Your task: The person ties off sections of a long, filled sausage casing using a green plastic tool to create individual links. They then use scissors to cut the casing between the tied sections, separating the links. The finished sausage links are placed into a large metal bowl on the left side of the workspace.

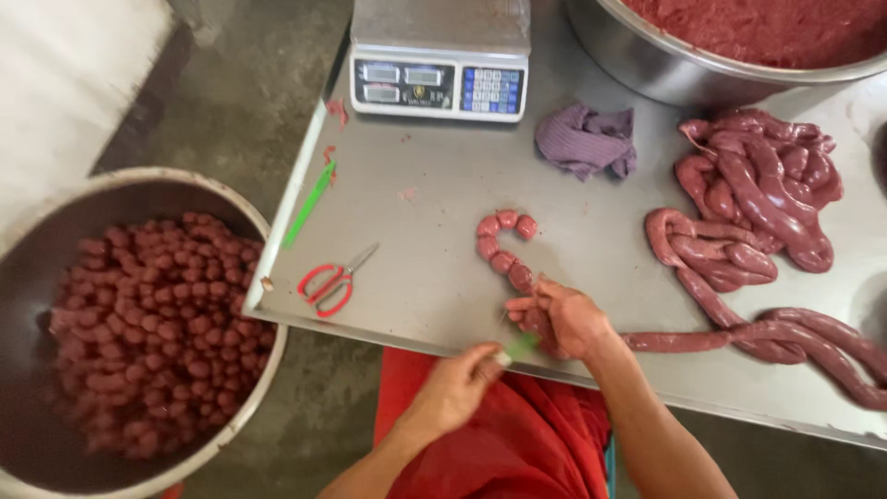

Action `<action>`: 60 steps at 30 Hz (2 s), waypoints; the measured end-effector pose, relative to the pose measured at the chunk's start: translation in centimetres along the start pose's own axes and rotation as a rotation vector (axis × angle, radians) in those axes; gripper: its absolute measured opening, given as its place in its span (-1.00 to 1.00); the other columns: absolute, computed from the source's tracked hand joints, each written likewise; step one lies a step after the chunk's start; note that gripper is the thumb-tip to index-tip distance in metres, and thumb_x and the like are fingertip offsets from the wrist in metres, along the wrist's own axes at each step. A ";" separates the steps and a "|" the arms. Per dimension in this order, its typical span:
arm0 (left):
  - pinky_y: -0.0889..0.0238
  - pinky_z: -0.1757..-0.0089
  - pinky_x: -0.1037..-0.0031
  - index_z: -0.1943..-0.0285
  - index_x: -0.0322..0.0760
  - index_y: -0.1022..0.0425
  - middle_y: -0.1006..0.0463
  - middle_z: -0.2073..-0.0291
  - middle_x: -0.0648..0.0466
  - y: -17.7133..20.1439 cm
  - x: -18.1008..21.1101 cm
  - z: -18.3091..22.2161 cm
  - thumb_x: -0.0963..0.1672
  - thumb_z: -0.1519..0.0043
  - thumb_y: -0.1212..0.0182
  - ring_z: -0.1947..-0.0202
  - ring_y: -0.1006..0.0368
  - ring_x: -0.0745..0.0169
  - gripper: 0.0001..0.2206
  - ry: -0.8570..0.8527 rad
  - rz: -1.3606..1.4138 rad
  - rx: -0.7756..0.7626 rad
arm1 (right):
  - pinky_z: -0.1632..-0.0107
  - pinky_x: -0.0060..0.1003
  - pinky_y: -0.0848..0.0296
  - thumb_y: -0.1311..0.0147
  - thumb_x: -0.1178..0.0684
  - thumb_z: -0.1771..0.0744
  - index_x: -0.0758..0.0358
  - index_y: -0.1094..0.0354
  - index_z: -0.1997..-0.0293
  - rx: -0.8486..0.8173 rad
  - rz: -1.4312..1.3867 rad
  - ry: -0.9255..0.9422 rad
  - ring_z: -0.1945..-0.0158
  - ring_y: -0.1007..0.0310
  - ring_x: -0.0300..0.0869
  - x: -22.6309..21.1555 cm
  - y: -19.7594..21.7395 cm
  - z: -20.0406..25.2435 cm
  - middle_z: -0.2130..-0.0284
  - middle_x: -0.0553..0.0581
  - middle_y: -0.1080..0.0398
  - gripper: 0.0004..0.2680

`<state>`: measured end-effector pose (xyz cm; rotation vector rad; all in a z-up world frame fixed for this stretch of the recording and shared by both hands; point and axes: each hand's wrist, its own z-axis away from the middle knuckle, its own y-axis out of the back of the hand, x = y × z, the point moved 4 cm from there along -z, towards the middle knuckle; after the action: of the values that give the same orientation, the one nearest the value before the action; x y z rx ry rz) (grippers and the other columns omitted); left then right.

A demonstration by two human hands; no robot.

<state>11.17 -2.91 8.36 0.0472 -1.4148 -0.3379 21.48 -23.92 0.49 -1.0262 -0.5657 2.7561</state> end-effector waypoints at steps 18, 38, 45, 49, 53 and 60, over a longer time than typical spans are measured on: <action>-0.36 0.11 0.36 0.15 -0.35 -0.54 -0.52 0.23 0.03 -4.7 0.1 -0.6 -0.21 -0.23 -0.34 0.21 -0.47 0.11 -0.91 -0.284 0.123 -0.004 | 0.22 -0.32 -0.39 -0.01 0.03 -0.39 0.26 -0.35 0.17 -0.041 0.168 0.041 0.31 -0.39 -0.23 -0.1 -0.9 3.0 0.27 0.14 -0.53 -0.88; -0.44 0.19 0.20 -0.05 -0.21 -0.60 -0.66 0.23 -0.06 8.4 0.0 3.3 -0.11 -0.23 -0.23 0.22 -0.60 -0.08 -0.76 -0.117 -0.260 -0.005 | -0.08 -0.03 -0.28 -0.20 -0.08 -0.30 0.09 -0.52 0.24 0.195 1.427 1.076 0.13 -0.43 -0.10 -5.5 -3.8 12.3 0.37 0.01 -0.51 -0.87; -0.35 0.25 0.00 -0.03 -0.03 -0.65 -0.65 0.29 -0.13 7.2 -5.8 6.5 -0.01 -0.36 -0.07 0.27 -0.53 -0.27 -0.75 0.453 -0.604 0.243 | -0.06 0.06 -0.29 -0.23 -0.08 -0.24 0.30 -0.41 -0.03 0.619 1.596 0.919 -0.02 -0.32 0.15 0.3 -1.2 7.1 0.13 0.31 -0.46 -0.65; -0.39 0.23 0.06 0.06 -0.21 -0.58 -0.59 0.16 -0.10 -1.3 -3.8 0.2 -0.02 -0.29 -0.19 0.16 -0.53 -0.19 -0.77 0.100 -0.686 0.091 | 0.04 -0.02 -0.43 -0.14 0.04 -0.34 0.32 -0.37 -0.08 0.535 1.213 0.820 0.11 -0.45 0.15 0.2 -1.3 6.5 0.15 0.31 -0.45 -0.76; -0.33 -0.06 0.07 0.01 -0.27 -0.50 -0.59 0.09 -0.13 -2.3 -2.4 -12.2 -0.12 -0.36 -0.13 -0.03 -0.46 -0.26 -0.85 -0.336 -0.382 0.303 | 0.09 -0.05 -0.48 -0.12 0.12 -0.35 0.31 -0.39 -0.02 0.391 1.022 0.962 0.16 -0.52 0.13 0.7 -4.8 6.6 0.17 0.30 -0.48 -0.83; -0.32 -0.02 0.16 0.03 -0.13 -0.61 -0.56 0.00 -0.04 -1.6 1.5 -21.9 -0.05 -0.13 -0.29 -0.07 -0.42 -0.11 -0.74 -0.280 -0.845 0.294 | -0.03 0.02 -0.36 -0.18 0.21 -0.26 0.37 -0.31 -0.04 0.352 1.261 1.192 0.04 -0.36 0.24 4.5 -10.3 2.3 0.08 0.40 -0.40 -0.73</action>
<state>32.29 -8.53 5.90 0.8837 -1.6614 -0.8500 16.67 -13.92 3.47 -3.1199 0.9846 1.8725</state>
